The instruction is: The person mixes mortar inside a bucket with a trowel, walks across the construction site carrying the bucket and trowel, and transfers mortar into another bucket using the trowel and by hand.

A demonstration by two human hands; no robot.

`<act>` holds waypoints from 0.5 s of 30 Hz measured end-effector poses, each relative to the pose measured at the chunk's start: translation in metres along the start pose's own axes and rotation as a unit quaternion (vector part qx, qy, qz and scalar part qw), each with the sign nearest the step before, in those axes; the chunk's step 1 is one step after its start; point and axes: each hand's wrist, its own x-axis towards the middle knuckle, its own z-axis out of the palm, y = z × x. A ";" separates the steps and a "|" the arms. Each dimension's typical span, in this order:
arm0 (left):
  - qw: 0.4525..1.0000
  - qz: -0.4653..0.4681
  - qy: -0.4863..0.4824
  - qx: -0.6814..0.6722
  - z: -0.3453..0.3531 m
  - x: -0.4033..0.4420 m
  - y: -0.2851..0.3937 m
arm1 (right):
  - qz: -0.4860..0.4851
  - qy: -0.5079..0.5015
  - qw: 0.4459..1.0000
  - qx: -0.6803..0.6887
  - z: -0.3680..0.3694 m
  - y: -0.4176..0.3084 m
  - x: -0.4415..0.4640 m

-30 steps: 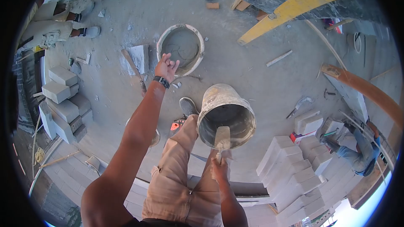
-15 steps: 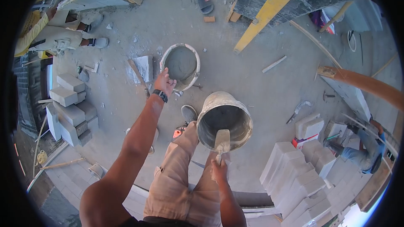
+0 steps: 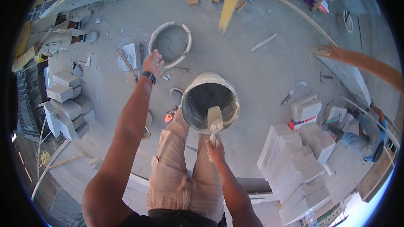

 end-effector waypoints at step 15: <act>0.830 0.172 -0.157 0.507 -0.017 -0.117 -0.167 | -0.165 0.092 0.808 -0.558 -0.004 -0.090 0.081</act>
